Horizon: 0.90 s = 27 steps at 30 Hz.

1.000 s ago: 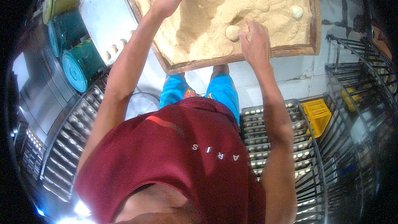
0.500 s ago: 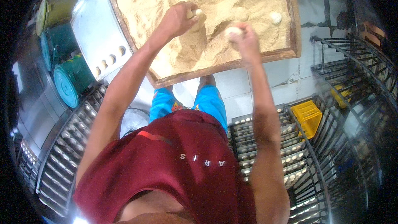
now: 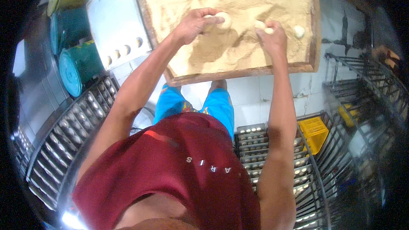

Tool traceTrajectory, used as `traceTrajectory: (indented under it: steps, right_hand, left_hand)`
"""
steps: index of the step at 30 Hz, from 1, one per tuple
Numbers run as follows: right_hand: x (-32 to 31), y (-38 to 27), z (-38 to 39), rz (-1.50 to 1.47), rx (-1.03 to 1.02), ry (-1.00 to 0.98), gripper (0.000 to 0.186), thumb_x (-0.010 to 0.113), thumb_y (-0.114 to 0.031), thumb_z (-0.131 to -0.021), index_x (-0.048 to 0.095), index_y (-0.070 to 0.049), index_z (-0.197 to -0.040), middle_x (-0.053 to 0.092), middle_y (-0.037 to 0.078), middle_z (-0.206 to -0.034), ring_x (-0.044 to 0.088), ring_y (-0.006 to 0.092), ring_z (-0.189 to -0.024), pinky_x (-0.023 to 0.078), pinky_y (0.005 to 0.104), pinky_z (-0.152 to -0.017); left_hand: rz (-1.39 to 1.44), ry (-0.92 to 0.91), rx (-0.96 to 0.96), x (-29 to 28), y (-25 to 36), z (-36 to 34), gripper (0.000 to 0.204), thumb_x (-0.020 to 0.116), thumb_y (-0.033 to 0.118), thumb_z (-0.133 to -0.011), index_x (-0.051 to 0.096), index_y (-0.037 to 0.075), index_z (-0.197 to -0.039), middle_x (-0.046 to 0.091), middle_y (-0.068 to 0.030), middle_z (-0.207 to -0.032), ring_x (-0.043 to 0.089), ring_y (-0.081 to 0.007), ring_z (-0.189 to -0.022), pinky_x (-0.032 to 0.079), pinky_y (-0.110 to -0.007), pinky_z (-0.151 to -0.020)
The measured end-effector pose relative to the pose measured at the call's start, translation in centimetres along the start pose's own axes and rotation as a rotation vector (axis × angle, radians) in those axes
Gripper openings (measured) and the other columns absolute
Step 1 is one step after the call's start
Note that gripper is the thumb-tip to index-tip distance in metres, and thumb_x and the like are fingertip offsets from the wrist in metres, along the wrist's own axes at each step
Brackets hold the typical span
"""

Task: The person places dough balls onto a metal tray, moves the tray to a cooling rack, and then operates a dough divider machine to shape more dough, which they then coat in breadcrumbs and arrange on a tray.

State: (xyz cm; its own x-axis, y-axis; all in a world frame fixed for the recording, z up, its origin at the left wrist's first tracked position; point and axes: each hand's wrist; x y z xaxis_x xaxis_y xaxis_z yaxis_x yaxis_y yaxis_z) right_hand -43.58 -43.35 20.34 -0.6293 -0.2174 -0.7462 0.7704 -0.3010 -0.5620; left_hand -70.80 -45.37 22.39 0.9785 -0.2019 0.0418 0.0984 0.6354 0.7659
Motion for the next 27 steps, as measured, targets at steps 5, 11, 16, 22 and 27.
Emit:
traceTrajectory:
  steps: [5,11,16,22,27]
  right_hand:
    - [0.4,4.6,0.3,0.168,-0.036,0.005,0.051,0.078,-0.030,-0.080,0.068,0.002,-0.119,0.069,0.019,-0.118,0.064,0.0280,-0.110,0.046,0.0387,-0.098]
    - [2.4,-5.2,4.8,-0.008,-0.062,0.044,0.044,0.074,-0.026,-0.086,0.067,0.005,-0.117,0.068,0.016,-0.113,0.062,0.0226,-0.106,0.047,0.0369,-0.095]
    - [13.6,-21.4,11.1,-0.041,-0.253,-0.238,0.034,0.074,-0.024,-0.087,0.068,-0.003,-0.112,0.070,0.009,-0.103,0.063,0.0168,-0.096,0.049,0.0316,-0.086]
    - [33.4,-33.8,9.5,0.015,-0.494,-0.517,0.048,0.073,-0.037,-0.083,0.068,-0.002,-0.115,0.070,0.020,-0.114,0.068,0.0297,-0.105,0.051,0.0389,-0.091]
    - [39.3,-36.7,8.6,0.183,-0.516,-0.604,0.046,0.071,-0.035,-0.085,0.068,-0.002,-0.116,0.069,0.022,-0.111,0.067,0.0361,-0.104,0.051,0.0412,-0.090]
  left_hand:
    - [0.333,-0.016,-0.015,-1.7,-3.4,3.5,0.047,0.076,0.034,-0.085,0.068,0.008,-0.123,0.068,-0.0045,-0.114,0.060,-0.0156,-0.106,0.051,-0.033,-0.084]
    - [0.137,0.083,0.152,-12.5,-6.3,11.1,0.038,0.077,0.023,-0.084,0.070,0.005,-0.117,0.071,-0.0041,-0.105,0.063,-0.0148,-0.097,0.051,-0.029,-0.084]
    - [-0.123,0.376,0.213,-28.1,-14.4,15.3,0.038,0.075,0.024,-0.085,0.070,0.005,-0.117,0.071,-0.0060,-0.105,0.064,-0.0144,-0.097,0.051,-0.031,-0.088]
    - [-0.456,0.522,0.029,-42.4,-18.9,15.2,0.044,0.068,0.033,-0.088,0.069,0.005,-0.122,0.071,-0.0167,-0.113,0.068,-0.0281,-0.106,0.052,-0.039,-0.096]
    - [-0.671,0.467,0.068,-46.0,-20.0,13.9,0.046,0.067,0.033,-0.089,0.067,0.005,-0.125,0.070,-0.0179,-0.117,0.068,-0.0297,-0.106,0.052,-0.041,-0.098]
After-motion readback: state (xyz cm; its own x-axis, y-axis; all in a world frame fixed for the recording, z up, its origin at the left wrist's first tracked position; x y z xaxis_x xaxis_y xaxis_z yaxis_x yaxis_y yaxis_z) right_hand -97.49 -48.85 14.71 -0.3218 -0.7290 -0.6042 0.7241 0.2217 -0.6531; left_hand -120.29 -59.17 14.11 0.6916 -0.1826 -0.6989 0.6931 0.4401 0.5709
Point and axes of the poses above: each hand's wrist, its own z-axis away from the middle knuckle, its own x-axis out of the palm, y = z × x
